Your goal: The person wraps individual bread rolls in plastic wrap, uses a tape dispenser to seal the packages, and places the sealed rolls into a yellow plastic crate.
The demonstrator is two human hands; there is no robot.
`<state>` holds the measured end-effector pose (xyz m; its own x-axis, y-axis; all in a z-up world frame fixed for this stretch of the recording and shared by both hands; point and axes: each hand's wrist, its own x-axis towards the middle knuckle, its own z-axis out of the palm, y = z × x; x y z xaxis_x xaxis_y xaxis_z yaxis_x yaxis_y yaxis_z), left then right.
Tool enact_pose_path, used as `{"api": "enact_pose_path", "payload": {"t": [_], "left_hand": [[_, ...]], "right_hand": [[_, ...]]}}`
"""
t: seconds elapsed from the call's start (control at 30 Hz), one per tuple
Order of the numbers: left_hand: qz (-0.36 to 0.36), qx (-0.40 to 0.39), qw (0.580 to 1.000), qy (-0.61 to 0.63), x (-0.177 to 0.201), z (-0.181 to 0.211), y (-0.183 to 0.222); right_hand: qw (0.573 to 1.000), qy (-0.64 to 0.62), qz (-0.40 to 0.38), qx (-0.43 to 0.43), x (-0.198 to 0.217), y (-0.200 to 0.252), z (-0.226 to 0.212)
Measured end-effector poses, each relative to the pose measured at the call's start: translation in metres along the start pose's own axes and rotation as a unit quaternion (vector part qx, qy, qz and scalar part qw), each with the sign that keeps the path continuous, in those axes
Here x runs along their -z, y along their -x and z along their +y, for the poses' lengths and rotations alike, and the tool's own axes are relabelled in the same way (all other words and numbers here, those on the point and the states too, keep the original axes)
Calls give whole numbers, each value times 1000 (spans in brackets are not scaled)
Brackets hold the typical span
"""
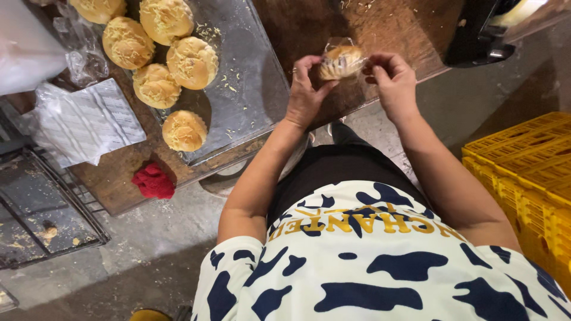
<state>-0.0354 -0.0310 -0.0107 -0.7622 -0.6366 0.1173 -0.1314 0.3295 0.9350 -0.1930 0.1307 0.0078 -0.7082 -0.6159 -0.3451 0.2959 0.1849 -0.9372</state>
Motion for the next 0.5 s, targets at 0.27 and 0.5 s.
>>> {"api": "enact_pose_path", "payload": {"t": [0.27,0.5], "left_hand": [[27,-68,990,-122,-5,6,7],[12,-124,972,-197,3,24,7]], "right_hand": [[995,69,-16,73,-11,6,-3],[955,208,-63,202,-17,18,-17]]}}
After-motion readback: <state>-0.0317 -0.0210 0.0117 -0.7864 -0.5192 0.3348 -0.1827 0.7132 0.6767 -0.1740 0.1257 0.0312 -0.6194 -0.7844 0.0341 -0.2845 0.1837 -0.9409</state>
